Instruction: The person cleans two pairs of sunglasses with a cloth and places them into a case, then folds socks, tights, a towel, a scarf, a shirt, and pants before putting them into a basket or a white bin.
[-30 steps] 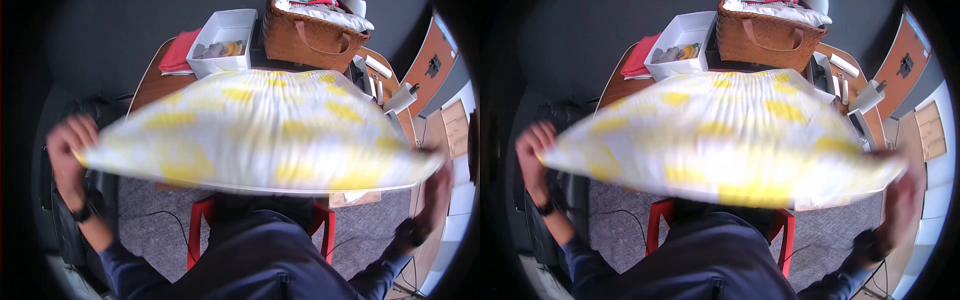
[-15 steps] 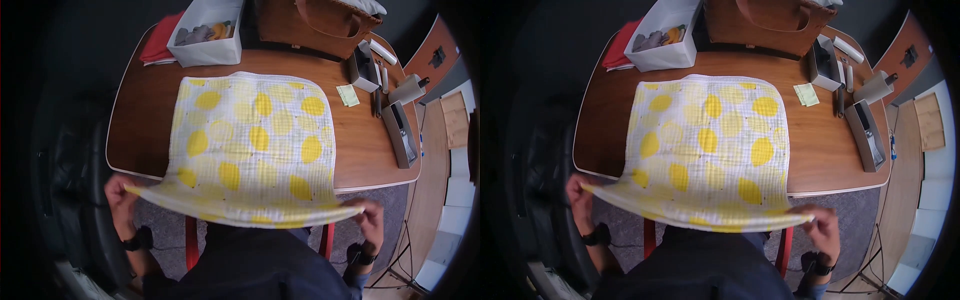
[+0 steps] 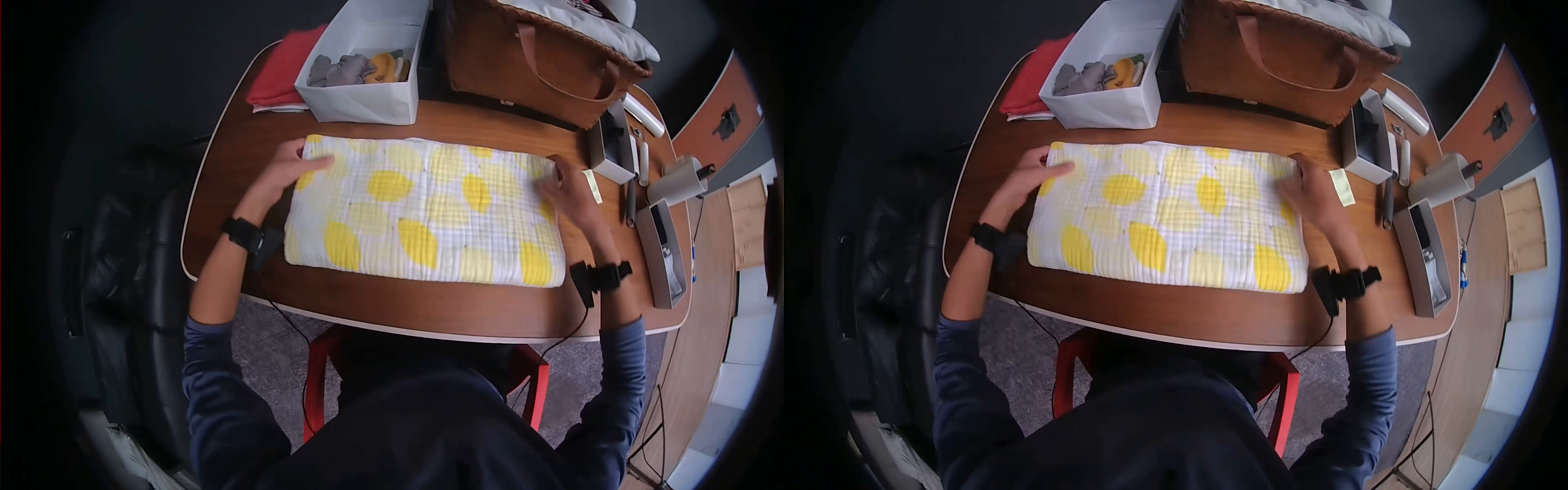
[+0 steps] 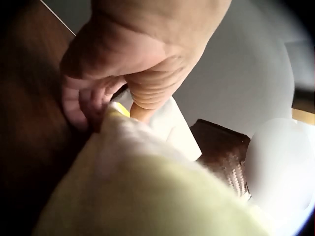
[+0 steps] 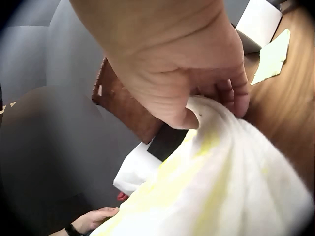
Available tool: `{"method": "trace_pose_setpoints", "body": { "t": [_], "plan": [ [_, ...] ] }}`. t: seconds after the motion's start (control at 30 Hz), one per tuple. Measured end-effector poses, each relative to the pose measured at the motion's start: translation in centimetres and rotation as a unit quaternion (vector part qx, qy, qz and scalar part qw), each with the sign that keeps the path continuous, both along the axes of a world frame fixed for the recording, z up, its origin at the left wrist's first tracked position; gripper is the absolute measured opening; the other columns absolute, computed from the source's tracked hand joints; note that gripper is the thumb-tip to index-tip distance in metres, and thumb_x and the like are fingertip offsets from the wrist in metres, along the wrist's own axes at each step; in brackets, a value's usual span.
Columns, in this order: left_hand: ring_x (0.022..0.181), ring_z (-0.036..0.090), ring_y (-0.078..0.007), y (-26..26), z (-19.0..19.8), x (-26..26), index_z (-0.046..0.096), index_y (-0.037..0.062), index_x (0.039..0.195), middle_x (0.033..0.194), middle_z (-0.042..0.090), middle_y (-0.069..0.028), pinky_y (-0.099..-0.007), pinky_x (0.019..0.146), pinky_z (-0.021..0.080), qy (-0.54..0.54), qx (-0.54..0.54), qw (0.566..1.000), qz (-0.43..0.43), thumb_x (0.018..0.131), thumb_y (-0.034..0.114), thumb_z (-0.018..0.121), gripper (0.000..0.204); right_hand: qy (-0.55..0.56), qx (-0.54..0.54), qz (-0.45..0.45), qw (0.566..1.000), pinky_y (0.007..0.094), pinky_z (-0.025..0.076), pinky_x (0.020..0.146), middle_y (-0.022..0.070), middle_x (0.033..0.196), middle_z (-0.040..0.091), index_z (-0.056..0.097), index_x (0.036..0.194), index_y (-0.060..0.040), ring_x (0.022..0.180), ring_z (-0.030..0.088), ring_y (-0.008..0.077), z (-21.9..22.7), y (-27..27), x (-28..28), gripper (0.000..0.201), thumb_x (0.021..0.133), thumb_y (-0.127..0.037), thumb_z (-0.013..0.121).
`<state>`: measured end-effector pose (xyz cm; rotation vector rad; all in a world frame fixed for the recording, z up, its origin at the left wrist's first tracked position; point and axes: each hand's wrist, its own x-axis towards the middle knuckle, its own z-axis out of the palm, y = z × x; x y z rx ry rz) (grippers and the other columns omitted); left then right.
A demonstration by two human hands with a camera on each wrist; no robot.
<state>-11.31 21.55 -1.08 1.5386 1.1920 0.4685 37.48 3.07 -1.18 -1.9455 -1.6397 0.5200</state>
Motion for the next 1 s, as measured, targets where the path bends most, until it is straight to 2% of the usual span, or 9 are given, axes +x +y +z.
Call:
{"method": "trace_pose_setpoints", "body": {
  "t": [0.1, 0.23, 0.33, 0.4, 0.43, 0.63, 0.8, 0.9, 1.0],
  "plan": [
    [0.093, 0.063, -0.0164, -1.9, -0.7, 1.1, 0.06, 0.0037, 0.11, 0.101, 0.068, -0.0054, -0.0333, 0.085, 0.05, 0.114, 0.225, 0.967, -0.008, 0.078, 0.008, 0.085, 0.041, -0.025, 0.001, 0.004, 1.0, 0.0403, 0.05, 0.074, 0.0207, 0.094, 0.067, 0.06, 0.123, 0.0028, 0.085, 0.066, 0.0284, 0.8, -1.4, -2.0, 0.044, 0.081, -0.007, 0.066],
    [0.094, 0.064, -0.0279, -5.3, -0.6, 2.3, 0.059, 0.0018, 0.103, 0.098, 0.063, -0.0121, -0.0369, 0.086, 0.053, -0.001, 0.328, 0.944, 0.022, 0.071, -0.005, 0.075, 0.037, 0.007, -0.02, -0.044, 0.999, 0.0433, 0.051, 0.074, 0.0235, 0.097, 0.067, 0.06, 0.119, 0.0029, 0.085, 0.067, 0.0328, -0.3, -2.6, -2.6, 0.039, 0.081, -0.003, 0.066],
    [0.093, 0.062, -0.0303, -9.8, 1.6, -0.4, 0.061, 0.0029, 0.097, 0.097, 0.061, -0.0103, -0.0429, 0.084, 0.055, 0.06, 0.581, 0.799, -0.14, 0.07, -0.002, 0.075, 0.031, 0.028, -0.032, -0.053, 0.998, 0.0481, 0.051, 0.075, 0.026, 0.099, 0.066, 0.061, 0.113, 0.0027, 0.086, 0.066, 0.0427, 1.0, -7.1, -4.9, 0.034, 0.08, 0.001, 0.064],
    [0.091, 0.063, -0.0323, -12.0, 1.3, -2.3, 0.062, 0.004, 0.093, 0.099, 0.063, -0.0103, -0.0468, 0.081, 0.056, 0.101, 0.652, 0.727, -0.189, 0.071, 0.002, 0.075, 0.025, -0.004, 0.001, -0.036, 0.999, 0.0477, 0.051, 0.074, 0.0236, 0.099, 0.064, 0.061, 0.109, 0.0026, 0.087, 0.065, 0.0424, 0.5, -9.5, -5.8, 0.031, 0.078, 0.004, 0.064],
    [0.093, 0.066, -0.0324, -12.5, 1.0, -3.0, 0.062, 0.0038, 0.092, 0.103, 0.066, -0.0112, -0.0466, 0.081, 0.057, 0.105, 0.652, 0.723, -0.204, 0.075, 0.001, 0.072, 0.021, -0.042, 0.023, -0.012, 0.999, 0.0476, 0.051, 0.075, 0.0225, 0.098, 0.063, 0.06, 0.108, 0.0025, 0.088, 0.064, 0.0425, 0.3, -10.5, -6.1, 0.031, 0.077, 0.005, 0.064],
    [0.102, 0.069, -0.0339, -12.9, 1.1, -2.9, 0.056, 0.0028, 0.089, 0.108, 0.066, -0.0159, -0.0428, 0.085, 0.056, -0.002, 0.475, 0.874, -0.097, 0.079, 0.0, 0.073, 0.02, -0.131, 0.071, 0.018, 0.989, 0.0492, 0.05, 0.076, 0.0197, 0.097, 0.061, 0.058, 0.102, 0.002, 0.091, 0.061, 0.0437, 0.5, -11.4, -7.2, 0.031, 0.073, 0.007, 0.066],
    [0.097, 0.064, -0.0162, -10.7, -0.5, -1.9, 0.054, 0.0044, 0.108, 0.107, 0.067, -0.0094, -0.0289, 0.086, 0.051, -0.019, 0.301, 0.949, 0.097, 0.085, 0.003, 0.076, 0.032, -0.189, 0.051, 0.053, 0.979, 0.0448, 0.051, 0.075, 0.0188, 0.095, 0.063, 0.06, 0.109, 0.0012, 0.085, 0.063, 0.0372, 1.6, -10.7, -7.2, 0.034, 0.076, 0.008, 0.065],
    [0.088, 0.059, -0.0096, -9.0, -0.5, -3.7, 0.057, 0.0015, 0.121, 0.101, 0.065, -0.0039, -0.0261, 0.079, 0.049, 0.052, 0.186, 0.978, 0.079, 0.085, 0.004, 0.079, 0.041, 0.037, -0.043, -0.033, 0.998, 0.038, 0.05, 0.073, 0.0192, 0.091, 0.064, 0.062, 0.117, 0.0007, 0.078, 0.063, 0.0284, 2.4, -10.1, -6.5, 0.036, 0.081, 0.006, 0.064],
    [0.087, 0.059, -0.0092, -9.1, 0.6, -3.5, 0.059, 0.0012, 0.115, 0.097, 0.065, -0.003, -0.0255, 0.078, 0.049, 0.004, 0.074, 0.993, 0.089, 0.085, 0.002, 0.079, 0.037, 0.015, 0.015, 0.005, 1.0, 0.0321, 0.049, 0.074, 0.0155, 0.088, 0.068, 0.062, 0.122, 0.0013, 0.075, 0.061, 0.0205, 1.7, -10.0, -5.1, 0.036, 0.086, 0.004, 0.063]
  ]
}}
